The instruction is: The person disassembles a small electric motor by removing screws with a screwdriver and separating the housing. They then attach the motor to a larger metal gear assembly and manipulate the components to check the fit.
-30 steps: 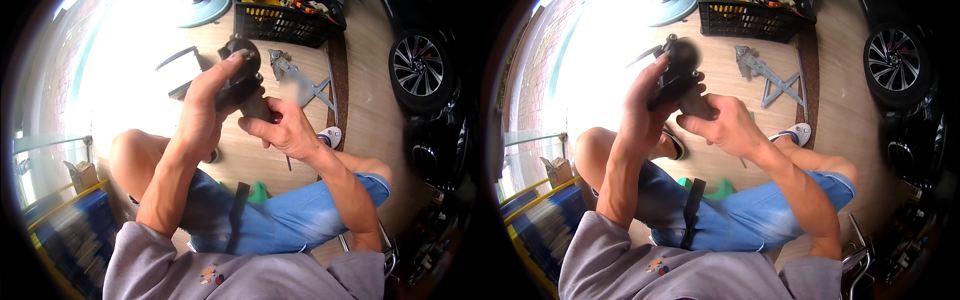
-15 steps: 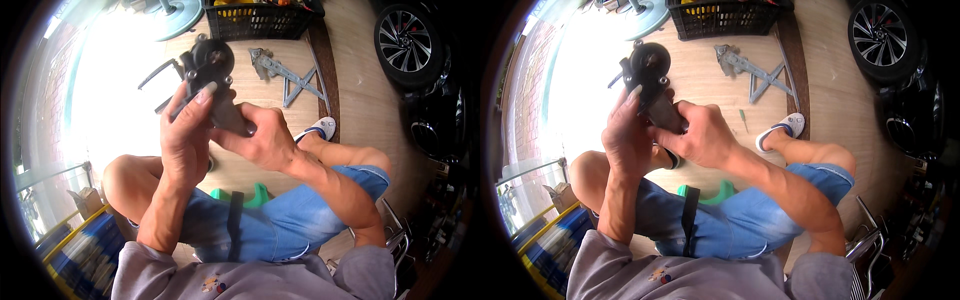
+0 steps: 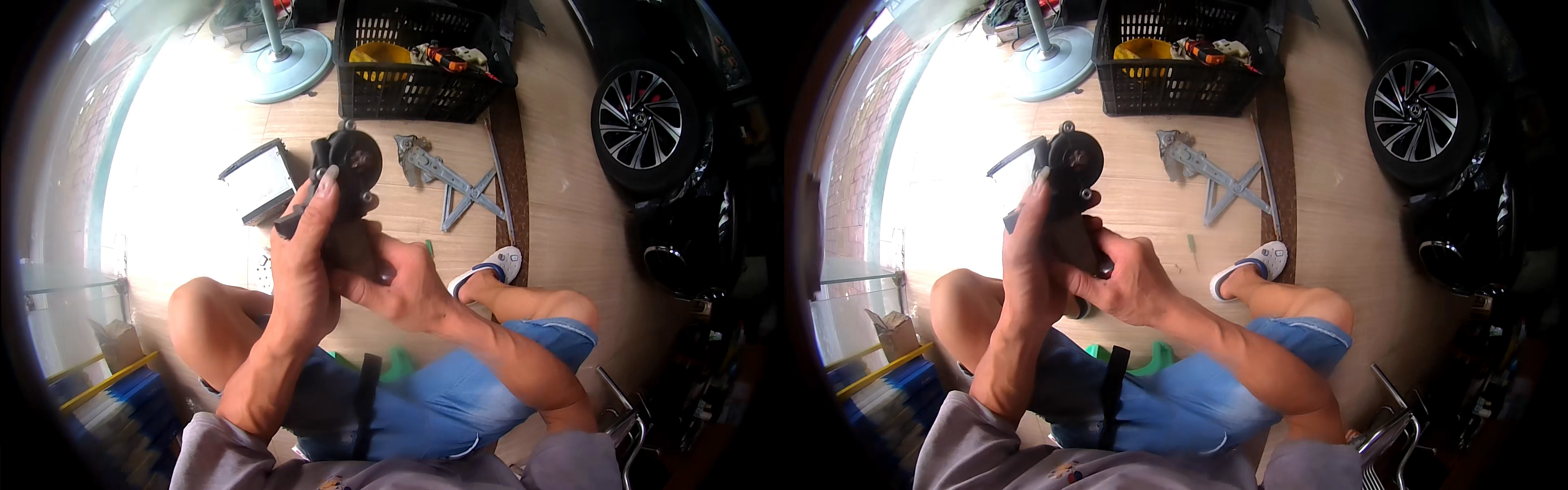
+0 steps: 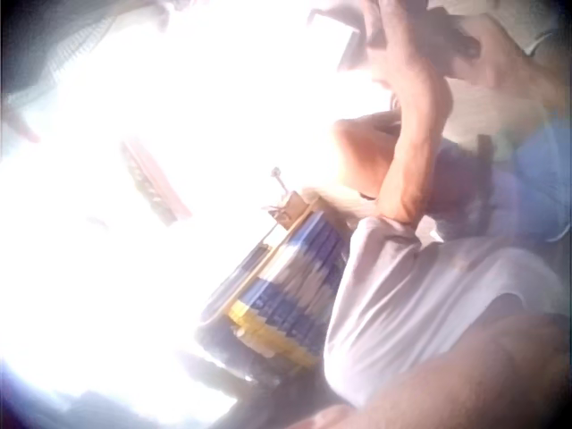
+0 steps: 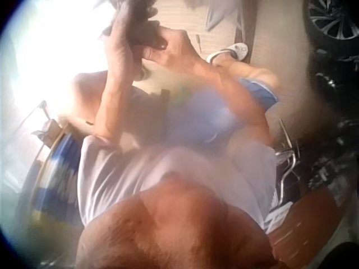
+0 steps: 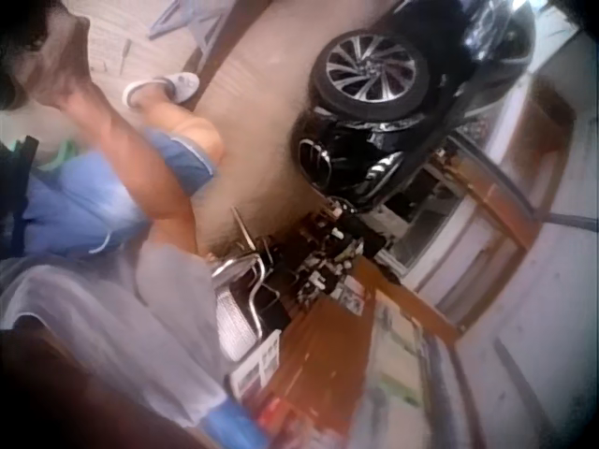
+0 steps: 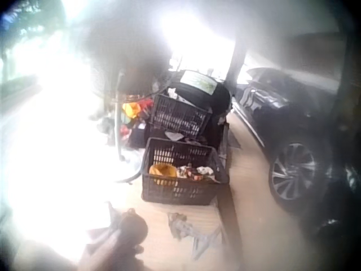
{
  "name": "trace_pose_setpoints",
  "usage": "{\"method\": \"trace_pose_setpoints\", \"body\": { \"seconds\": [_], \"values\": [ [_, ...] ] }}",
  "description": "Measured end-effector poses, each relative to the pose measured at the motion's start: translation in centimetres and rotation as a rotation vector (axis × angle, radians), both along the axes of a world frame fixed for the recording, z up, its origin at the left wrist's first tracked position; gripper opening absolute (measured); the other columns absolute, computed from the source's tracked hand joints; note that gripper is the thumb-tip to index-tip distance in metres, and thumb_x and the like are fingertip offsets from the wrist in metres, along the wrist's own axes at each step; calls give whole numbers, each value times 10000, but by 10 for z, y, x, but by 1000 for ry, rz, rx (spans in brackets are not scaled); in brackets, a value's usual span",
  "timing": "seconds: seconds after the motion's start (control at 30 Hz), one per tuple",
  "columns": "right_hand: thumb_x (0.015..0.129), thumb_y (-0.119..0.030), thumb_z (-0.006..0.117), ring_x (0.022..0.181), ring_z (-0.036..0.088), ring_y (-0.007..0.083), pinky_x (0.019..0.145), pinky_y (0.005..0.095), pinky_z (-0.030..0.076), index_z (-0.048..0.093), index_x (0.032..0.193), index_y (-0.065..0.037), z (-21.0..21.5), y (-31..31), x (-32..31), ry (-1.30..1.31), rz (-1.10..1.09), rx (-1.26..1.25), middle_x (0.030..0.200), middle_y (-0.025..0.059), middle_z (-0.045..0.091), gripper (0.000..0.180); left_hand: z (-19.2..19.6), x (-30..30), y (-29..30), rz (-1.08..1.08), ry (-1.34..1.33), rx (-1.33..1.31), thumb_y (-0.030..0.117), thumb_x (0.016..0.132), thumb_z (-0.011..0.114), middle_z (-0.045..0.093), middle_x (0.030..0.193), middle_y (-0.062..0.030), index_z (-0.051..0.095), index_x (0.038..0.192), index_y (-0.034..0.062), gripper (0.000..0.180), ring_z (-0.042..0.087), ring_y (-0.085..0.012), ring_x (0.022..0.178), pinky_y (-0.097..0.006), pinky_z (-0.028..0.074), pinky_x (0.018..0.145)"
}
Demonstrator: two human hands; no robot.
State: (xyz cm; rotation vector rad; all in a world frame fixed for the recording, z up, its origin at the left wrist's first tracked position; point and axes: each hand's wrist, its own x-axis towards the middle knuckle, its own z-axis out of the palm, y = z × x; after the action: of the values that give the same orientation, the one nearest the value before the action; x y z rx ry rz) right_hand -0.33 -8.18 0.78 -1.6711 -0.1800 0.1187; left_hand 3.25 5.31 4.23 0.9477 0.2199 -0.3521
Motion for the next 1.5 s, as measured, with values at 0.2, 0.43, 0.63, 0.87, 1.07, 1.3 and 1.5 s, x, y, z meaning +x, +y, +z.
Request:
{"method": "trace_pose_setpoints", "body": {
  "seconds": [0.2,0.43,0.63,0.87,1.07,1.3,1.5],
  "values": [
    [970,-526,610,570,551,100,507,246,417,636,1082,-2,-12,-14,10,436,94,139,727,45,611,536,13,19,22,194,91,-60,417,990,595,668,943,-101,573,1231,24,461,614,-140,701,-264,529,596],
    [949,-340,657,491,501,113,443,268,384,627,986,-27,-109,-52,47,781,-477,152,707,55,563,317,46,26,32,227,54,-302,401,990,579,680,938,-124,574,1203,32,426,624,-158,671,-297,538,598],
    [859,-91,591,447,516,185,386,312,372,588,786,-26,-241,-61,47,776,-623,249,618,86,530,98,39,37,15,75,195,-423,380,1000,558,699,962,-130,587,1183,48,380,639,-176,683,-322,549,621],
    [848,-45,557,480,588,238,395,371,439,605,765,4,-335,-40,17,908,-492,128,614,119,576,108,46,26,33,150,321,-310,399,986,566,685,971,-146,584,1191,47,408,631,-199,697,-342,536,621],
    [890,-134,568,747,694,356,671,444,571,619,1033,19,-367,-10,31,964,-347,-536,916,217,680,216,36,33,46,356,303,-316,422,998,517,668,1001,-212,584,1164,24,435,643,-231,702,-357,511,589],
    [885,-263,649,1155,583,386,947,478,498,590,1164,-32,-347,-65,104,502,-436,-899,1195,222,617,367,32,41,35,478,235,-146,369,1060,437,651,967,-257,491,1263,-59,476,669,-237,643,-318,583,474],
    [824,-209,715,1349,362,404,1130,529,301,200,1574,-140,-346,-151,161,494,-388,-1301,1472,190,368,913,23,41,56,20,139,-419,304,970,602,577,1323,-97,519,1375,33,494,533,-247,1216,-457,425,1087]
  ]
}}
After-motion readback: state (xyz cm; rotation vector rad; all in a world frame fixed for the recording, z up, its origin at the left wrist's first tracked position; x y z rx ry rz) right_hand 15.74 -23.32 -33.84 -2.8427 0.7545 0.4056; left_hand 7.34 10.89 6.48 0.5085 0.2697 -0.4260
